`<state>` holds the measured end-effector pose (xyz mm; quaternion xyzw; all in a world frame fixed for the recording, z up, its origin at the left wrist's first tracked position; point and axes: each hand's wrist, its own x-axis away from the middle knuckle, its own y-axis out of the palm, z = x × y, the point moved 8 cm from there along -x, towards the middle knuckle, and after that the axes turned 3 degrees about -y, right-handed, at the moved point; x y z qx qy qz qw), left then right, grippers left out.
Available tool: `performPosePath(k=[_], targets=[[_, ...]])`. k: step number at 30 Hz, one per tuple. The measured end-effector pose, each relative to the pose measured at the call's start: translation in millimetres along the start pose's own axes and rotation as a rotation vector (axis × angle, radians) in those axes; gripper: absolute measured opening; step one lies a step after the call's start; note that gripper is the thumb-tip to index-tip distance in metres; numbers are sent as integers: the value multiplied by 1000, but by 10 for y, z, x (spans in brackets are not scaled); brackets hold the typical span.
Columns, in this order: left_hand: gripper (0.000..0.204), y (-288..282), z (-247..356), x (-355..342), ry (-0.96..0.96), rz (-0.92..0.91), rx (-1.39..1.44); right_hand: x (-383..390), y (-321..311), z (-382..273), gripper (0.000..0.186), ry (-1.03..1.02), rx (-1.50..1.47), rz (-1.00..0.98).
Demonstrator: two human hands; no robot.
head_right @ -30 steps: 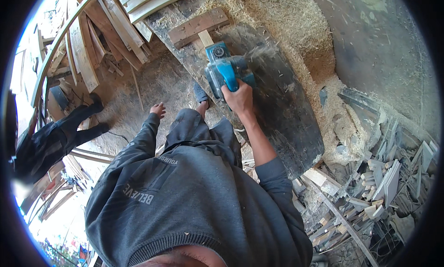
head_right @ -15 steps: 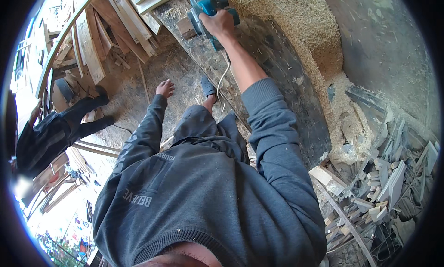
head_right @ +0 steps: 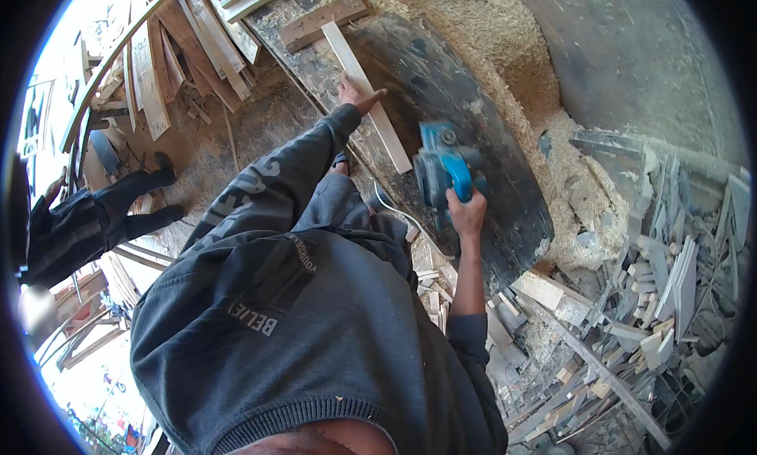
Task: Smoothing wooden planks with an electric planer and organizing lumber in a workshop.
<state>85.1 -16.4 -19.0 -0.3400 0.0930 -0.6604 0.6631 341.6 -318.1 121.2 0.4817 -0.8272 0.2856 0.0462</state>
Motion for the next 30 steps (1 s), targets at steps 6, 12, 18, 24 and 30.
performPosePath(k=[6, 12, 18, 24, 30], targets=[[103, 11, -429, 190, -37, -232, 145, 767, -685, 903, 24, 98, 2, 127], [81, -169, -104, 979, 417, 124, -359, 1055, -670, 1216, 26, 38, 34, 127], [75, 172, 164, 1015, 547, -211, -747, 1049, -269, 652, 26, -204, 62, 4], [78, 51, 219, 464, 397, -258, -748, 897, 179, 309, 25, -220, 103, -135], [79, -114, 139, -42, 380, -253, -761, 723, 513, 163, 26, -163, 180, -176]])
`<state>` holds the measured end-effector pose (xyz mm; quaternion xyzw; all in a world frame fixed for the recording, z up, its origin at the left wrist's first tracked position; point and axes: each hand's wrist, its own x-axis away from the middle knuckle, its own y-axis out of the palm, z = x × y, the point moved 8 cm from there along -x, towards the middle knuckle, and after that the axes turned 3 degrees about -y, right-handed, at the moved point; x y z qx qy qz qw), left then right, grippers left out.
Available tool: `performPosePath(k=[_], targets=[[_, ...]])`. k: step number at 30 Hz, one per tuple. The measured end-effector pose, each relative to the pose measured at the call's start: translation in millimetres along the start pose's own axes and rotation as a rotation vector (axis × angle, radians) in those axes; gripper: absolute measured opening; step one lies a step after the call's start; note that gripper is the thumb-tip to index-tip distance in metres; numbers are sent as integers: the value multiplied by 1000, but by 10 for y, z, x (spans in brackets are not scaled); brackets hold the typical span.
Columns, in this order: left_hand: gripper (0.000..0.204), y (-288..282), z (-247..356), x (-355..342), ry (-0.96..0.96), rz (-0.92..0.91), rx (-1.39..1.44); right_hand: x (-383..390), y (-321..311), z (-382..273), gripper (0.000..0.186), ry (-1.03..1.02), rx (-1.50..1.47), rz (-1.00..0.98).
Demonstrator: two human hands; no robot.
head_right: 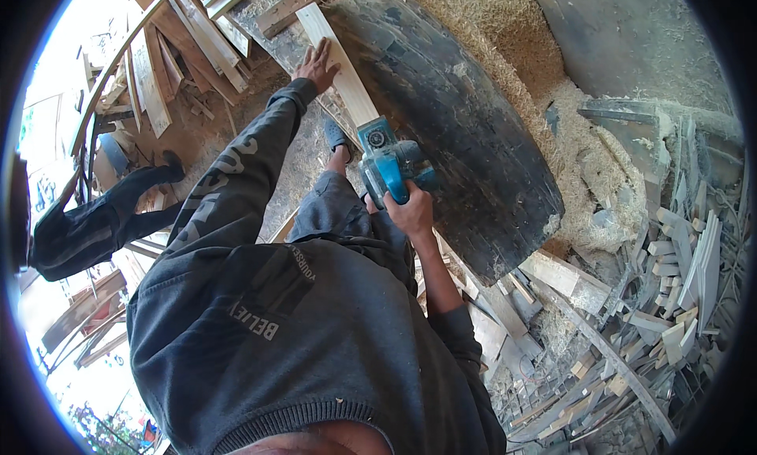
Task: Smoothing wooden planks with an electric planer and organizing lumber in a workshop.
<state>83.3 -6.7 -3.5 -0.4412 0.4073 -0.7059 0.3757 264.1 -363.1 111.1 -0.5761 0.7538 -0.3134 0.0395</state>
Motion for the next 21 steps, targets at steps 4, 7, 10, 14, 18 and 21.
performPosePath(k=[4, 7, 10, 14, 18, 21], targets=[[82, -156, -104, -272, -32, 1, -25, -181, 117, -72, 26, 5, 10, 24], [85, -276, -262, -508, -25, 43, -28, -346, 189, -164, 26, 26, 13, 24], [84, -421, -477, -788, -26, 122, -14, -527, 241, -318, 26, 51, -6, 11], [80, -571, -659, -1132, 50, 225, -47, -760, 310, -466, 24, 54, -26, 41], [74, -629, -903, -1332, 118, 301, -13, -1144, 459, -685, 23, 82, -40, 4], [72, -678, -1014, -1398, 149, 307, 57, -1503, 602, -852, 23, 63, -38, -9]])
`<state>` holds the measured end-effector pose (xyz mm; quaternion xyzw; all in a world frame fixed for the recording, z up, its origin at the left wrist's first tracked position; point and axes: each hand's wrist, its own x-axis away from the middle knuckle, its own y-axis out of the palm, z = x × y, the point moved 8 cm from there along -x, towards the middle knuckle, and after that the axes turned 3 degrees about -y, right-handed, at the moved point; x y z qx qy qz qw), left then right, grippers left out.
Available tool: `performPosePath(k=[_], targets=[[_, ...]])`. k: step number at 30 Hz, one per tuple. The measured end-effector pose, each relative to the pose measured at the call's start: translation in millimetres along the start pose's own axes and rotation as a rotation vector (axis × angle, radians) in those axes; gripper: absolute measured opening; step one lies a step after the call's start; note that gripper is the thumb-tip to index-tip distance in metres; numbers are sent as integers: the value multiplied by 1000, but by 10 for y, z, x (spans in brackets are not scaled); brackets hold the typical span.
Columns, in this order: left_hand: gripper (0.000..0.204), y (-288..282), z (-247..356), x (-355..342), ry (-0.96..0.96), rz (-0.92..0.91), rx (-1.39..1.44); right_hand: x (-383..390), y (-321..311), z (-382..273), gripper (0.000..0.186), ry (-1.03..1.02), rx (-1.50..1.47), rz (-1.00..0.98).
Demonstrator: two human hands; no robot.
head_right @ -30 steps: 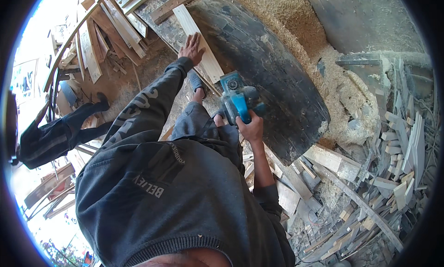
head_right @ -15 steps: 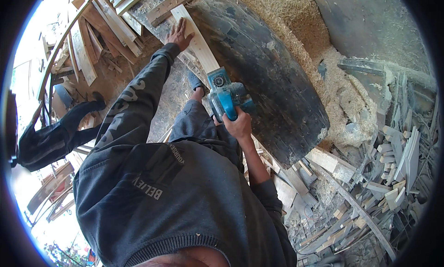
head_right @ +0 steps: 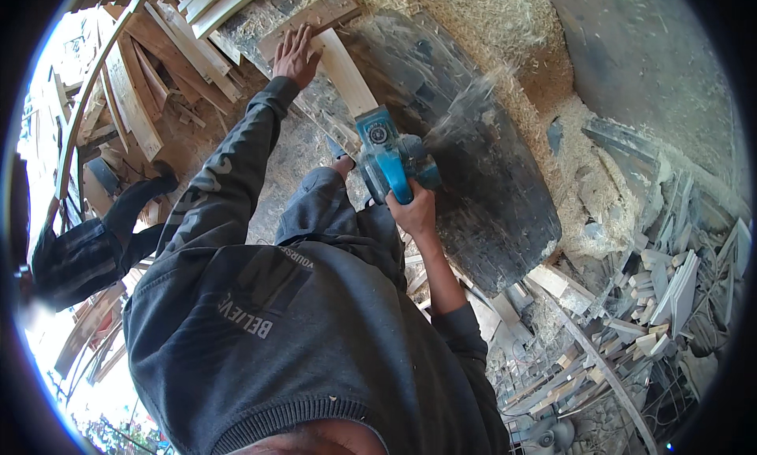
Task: Smoothing wooden planks with an electric planer and organizing lumber in a workshop.
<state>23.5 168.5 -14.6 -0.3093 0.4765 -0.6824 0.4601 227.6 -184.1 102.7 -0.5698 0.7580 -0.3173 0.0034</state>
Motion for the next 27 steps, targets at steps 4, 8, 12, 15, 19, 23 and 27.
performPosePath(k=[4, 8, 12, 15, 19, 23, 27], targets=[[66, -154, -182, 57, 83, 19, 126, -470, 199, -282, 23, -44, 33, -4], [63, -404, -316, 426, 21, 18, 271, -917, 365, -566, 24, -40, -1, 8], [61, -508, -619, 1074, -88, -3, 347, -1343, 524, -852, 26, -41, -2, -7], [59, -262, -1075, 1718, -267, -108, 384, -1659, 692, -1079, 28, -93, -20, -40], [53, 24, -1576, 2373, -465, -205, 398, -2102, 897, -1397, 30, -140, -27, -66], [48, 21, -1743, 2514, -571, -265, 393, -2538, 1238, -1660, 35, -170, -8, -116], [46, 320, -1344, 2138, -525, -333, 627, -2855, 994, -1773, 34, -360, 96, 115]])
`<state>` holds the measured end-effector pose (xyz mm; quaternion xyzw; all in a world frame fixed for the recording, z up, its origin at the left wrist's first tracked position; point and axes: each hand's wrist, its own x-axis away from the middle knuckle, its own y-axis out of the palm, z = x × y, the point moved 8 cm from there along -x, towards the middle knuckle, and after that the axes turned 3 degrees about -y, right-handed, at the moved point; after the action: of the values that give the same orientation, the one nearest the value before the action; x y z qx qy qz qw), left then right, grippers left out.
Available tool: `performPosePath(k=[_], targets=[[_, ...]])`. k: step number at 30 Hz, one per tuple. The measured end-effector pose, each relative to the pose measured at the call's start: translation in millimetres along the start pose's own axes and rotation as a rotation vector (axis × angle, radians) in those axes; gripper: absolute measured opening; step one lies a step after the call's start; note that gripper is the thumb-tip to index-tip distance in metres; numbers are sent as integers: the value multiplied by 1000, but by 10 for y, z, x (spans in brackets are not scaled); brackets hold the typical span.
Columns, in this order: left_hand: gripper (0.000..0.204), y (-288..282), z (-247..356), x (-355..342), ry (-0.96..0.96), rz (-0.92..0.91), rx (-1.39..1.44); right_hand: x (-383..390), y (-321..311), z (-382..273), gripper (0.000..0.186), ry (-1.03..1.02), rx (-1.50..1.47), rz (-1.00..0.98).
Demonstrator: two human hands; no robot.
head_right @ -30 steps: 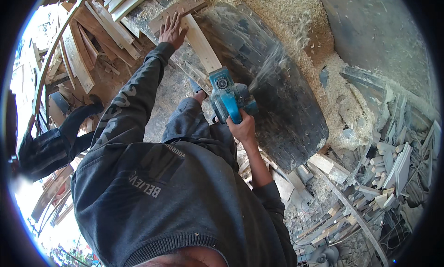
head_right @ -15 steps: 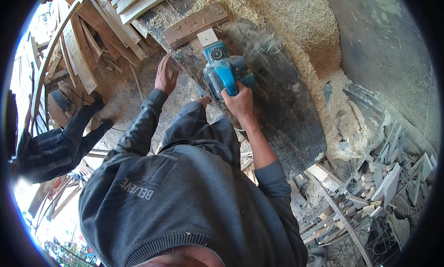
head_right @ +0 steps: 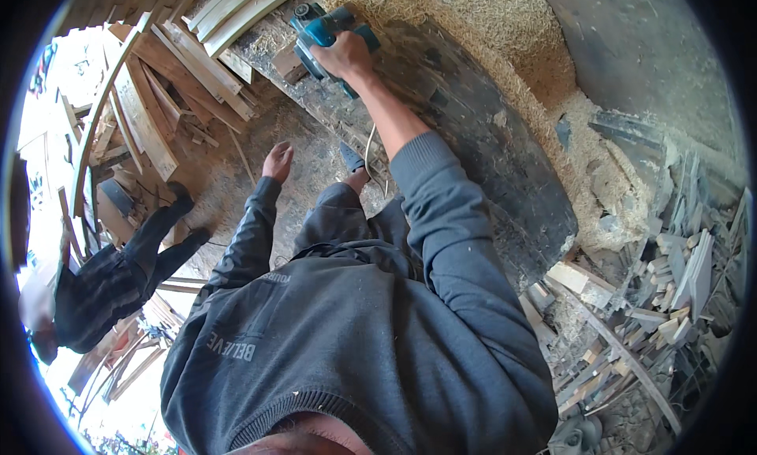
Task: Smoothing wooden planks with an electric planer and organizing lumber in a workshop.
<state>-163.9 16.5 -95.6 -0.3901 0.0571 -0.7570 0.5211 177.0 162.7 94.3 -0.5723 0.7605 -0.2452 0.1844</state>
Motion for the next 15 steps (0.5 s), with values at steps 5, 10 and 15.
performPosePath(k=[5, 10, 15], targets=[[49, 159, 457, 33, 52, 92, 103, 939, -358, 4, 40, 165, -177, -116], [51, 836, 841, -139, -35, 114, 418, 2568, -1399, 723, 35, 355, -223, -102], [115, 1569, 2008, 220, -172, 415, 76, 4434, -2492, 1605, 34, 481, -51, 118]])
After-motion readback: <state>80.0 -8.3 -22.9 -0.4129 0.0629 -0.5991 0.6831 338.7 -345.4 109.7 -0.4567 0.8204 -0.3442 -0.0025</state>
